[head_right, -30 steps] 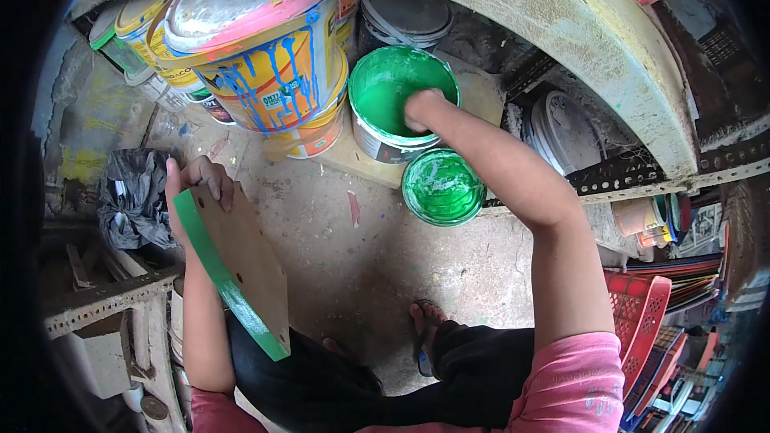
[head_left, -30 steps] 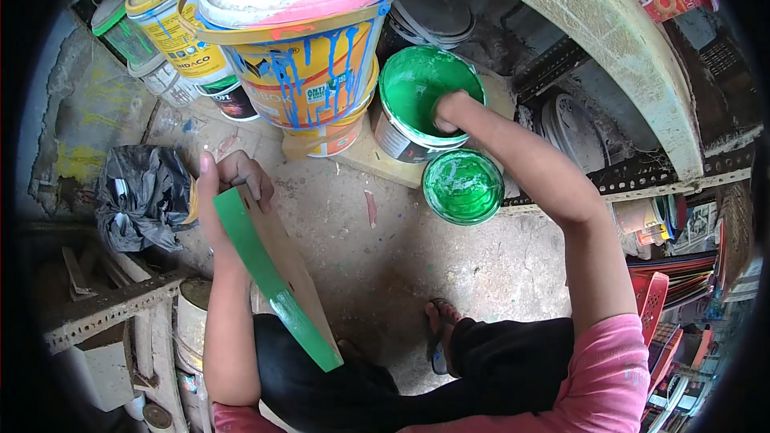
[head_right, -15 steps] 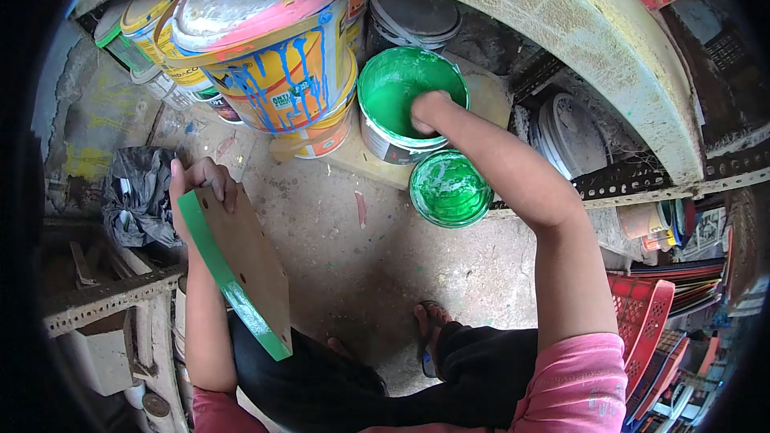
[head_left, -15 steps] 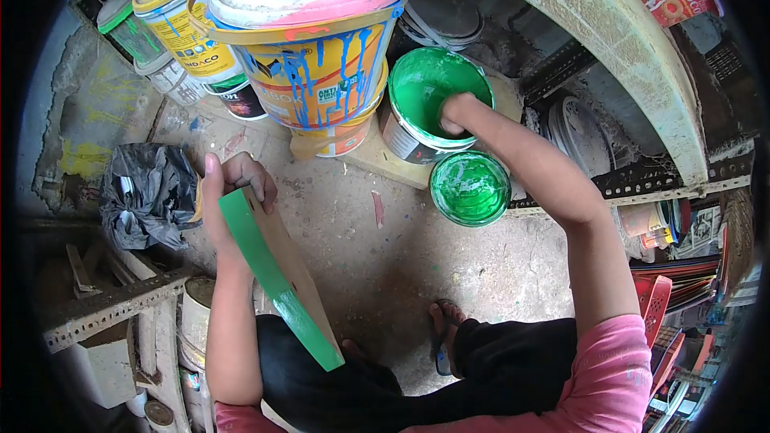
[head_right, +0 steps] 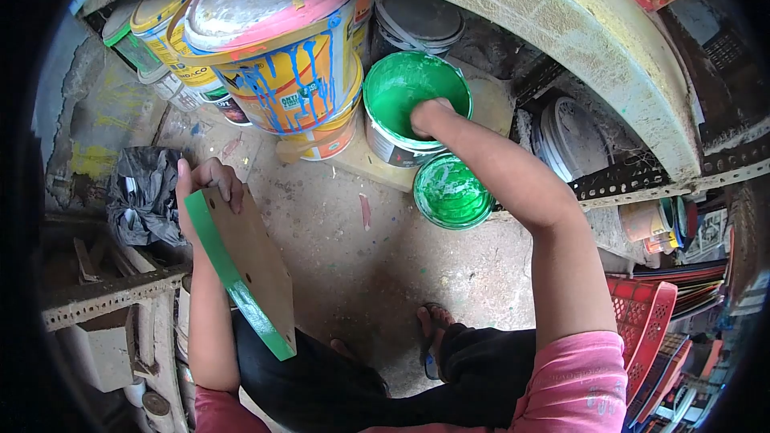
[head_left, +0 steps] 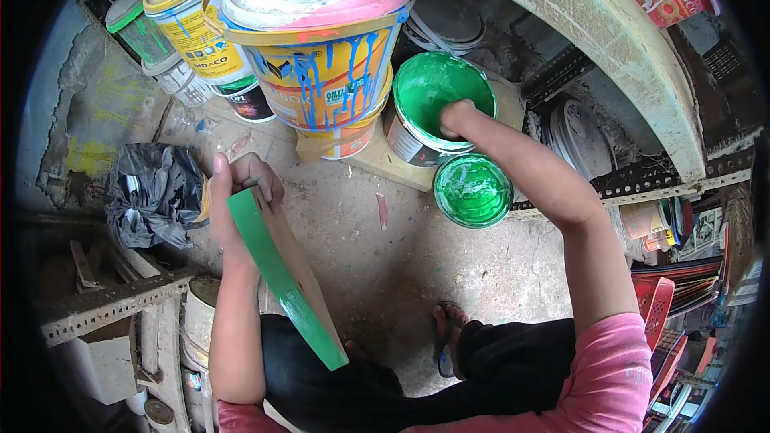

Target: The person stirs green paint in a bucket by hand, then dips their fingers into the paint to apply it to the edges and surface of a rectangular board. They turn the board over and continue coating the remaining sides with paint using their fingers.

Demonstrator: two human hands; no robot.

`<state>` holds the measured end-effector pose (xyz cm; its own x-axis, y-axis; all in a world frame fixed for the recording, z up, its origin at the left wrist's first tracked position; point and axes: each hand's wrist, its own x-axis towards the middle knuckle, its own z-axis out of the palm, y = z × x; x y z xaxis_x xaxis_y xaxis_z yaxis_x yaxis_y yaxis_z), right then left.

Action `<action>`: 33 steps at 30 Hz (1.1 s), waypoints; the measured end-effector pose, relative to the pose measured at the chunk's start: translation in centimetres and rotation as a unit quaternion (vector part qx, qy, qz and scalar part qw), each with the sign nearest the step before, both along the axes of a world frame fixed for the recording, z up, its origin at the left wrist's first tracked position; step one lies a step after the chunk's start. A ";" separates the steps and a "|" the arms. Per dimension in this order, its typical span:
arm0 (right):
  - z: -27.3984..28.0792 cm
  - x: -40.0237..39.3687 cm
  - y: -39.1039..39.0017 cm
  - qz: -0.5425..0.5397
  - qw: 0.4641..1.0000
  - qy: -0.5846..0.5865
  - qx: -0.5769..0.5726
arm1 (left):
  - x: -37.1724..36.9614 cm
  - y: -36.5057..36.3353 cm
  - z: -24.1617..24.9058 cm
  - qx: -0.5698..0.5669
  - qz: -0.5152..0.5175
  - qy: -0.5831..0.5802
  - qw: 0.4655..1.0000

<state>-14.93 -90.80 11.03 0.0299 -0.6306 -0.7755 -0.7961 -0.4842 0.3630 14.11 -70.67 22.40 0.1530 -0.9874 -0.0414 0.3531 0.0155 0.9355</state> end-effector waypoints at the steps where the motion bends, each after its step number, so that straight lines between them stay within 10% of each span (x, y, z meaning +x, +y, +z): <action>1: -0.4 -0.2 -0.2 -0.005 1.000 -0.003 0.003 | 0.0 0.0 0.0 -0.001 0.002 -0.007 1.000; 20: 0.6 0.3 0.6 0.006 1.000 -0.008 -0.011 | -0.2 -0.1 0.1 -0.005 0.007 -0.033 0.999; 23: -6.4 -2.6 -2.8 -0.082 0.997 -0.003 -0.009 | -0.3 -0.2 0.1 -0.006 0.008 -0.039 0.999; 33: 1.5 0.1 0.7 0.042 0.999 -0.002 -0.007 | -0.2 -0.2 -0.1 -0.006 0.009 -0.046 0.999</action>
